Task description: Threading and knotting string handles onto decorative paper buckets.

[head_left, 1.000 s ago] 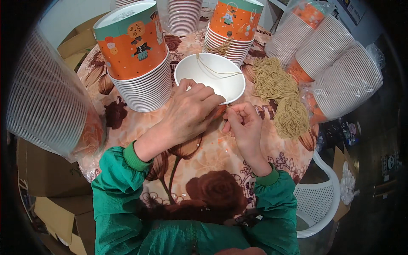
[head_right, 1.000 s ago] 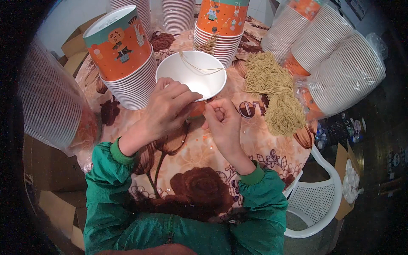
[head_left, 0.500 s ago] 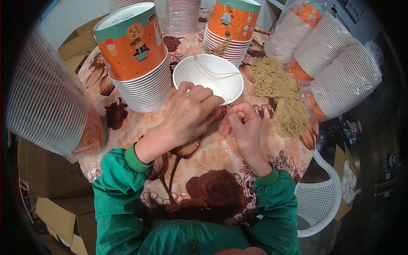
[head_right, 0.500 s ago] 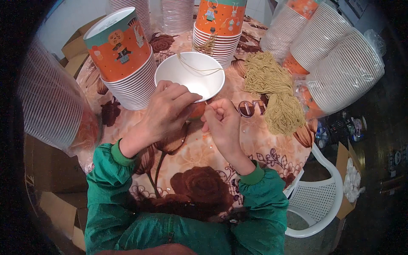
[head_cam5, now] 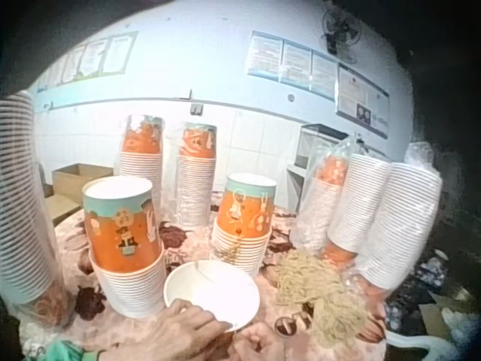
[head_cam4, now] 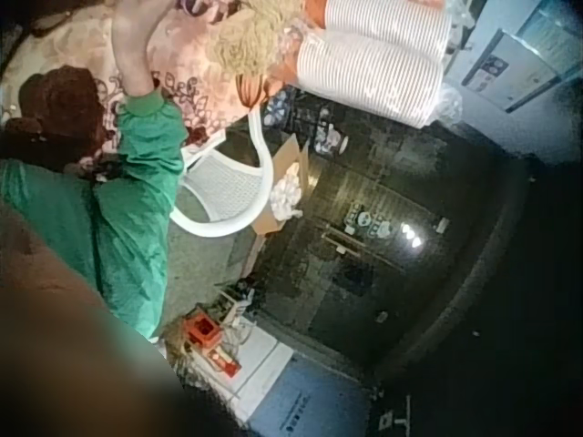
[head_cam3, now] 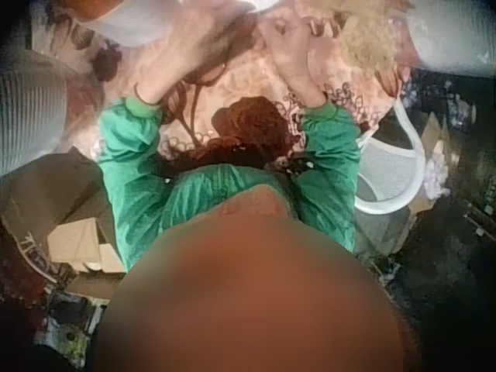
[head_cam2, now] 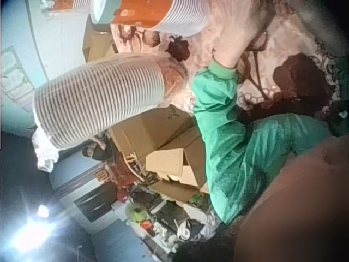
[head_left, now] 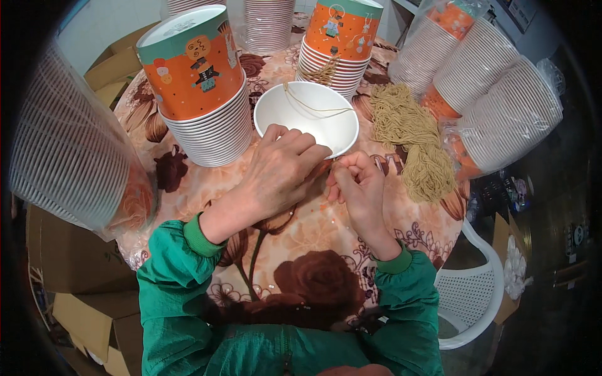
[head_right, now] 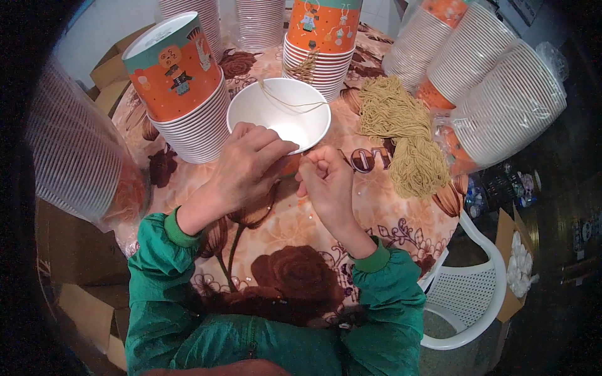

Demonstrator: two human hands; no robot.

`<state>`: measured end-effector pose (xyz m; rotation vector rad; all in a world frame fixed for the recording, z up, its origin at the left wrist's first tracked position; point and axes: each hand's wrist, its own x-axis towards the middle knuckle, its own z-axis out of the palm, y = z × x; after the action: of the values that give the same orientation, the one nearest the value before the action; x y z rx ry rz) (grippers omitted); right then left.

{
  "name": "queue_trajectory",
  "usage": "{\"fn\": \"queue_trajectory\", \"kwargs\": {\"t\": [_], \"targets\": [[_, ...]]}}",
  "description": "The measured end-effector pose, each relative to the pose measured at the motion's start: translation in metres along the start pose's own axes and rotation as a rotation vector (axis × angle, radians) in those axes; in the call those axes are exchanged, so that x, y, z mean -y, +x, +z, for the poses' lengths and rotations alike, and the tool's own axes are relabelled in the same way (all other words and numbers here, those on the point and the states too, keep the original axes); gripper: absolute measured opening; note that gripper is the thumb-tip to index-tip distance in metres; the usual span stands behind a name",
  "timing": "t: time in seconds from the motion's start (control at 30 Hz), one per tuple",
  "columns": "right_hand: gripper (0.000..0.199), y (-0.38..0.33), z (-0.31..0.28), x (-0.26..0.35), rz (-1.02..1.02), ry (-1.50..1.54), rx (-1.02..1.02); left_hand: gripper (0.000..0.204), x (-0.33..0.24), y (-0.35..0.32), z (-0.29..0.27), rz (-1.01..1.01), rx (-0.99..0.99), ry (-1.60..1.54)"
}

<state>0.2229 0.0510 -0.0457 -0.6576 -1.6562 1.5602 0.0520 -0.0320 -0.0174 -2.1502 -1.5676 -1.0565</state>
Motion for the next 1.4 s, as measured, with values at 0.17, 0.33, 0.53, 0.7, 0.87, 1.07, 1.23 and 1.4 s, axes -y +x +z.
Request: {"fn": "queue_trajectory", "kwargs": {"t": [0.17,0.33,0.53,0.7,0.87,1.07,1.23,1.4], "targets": [[0.01,0.001,0.0,0.002,0.028,0.015,-0.02,0.028,-0.003,0.001,-0.002,-0.01,0.014,-0.02],[0.01,0.003,-0.003,0.001,0.044,0.015,-0.022,0.025,0.001,0.005,-0.009,-0.044,0.046,-0.08],[0.01,0.001,-0.006,0.005,0.04,0.07,0.023,0.025,-0.006,0.019,-0.025,-0.102,0.037,-0.194],[0.008,-0.006,-0.009,0.019,-0.054,0.076,0.108,0.026,-0.009,0.025,-0.033,-0.098,0.033,-0.267],[0.008,-0.005,-0.015,0.026,-0.043,0.106,0.11,0.025,-0.011,0.032,-0.03,-0.053,0.118,-0.309],[0.009,-0.002,-0.018,0.028,0.028,0.198,0.13,0.025,-0.006,0.036,-0.024,0.041,0.106,-0.281],[0.008,0.0,-0.019,0.025,0.083,0.3,0.13,0.02,-0.003,0.034,-0.018,0.047,0.116,-0.285],[0.005,0.001,-0.017,0.027,0.104,0.351,0.109,0.021,-0.002,0.033,-0.017,0.036,0.089,-0.25]]}}
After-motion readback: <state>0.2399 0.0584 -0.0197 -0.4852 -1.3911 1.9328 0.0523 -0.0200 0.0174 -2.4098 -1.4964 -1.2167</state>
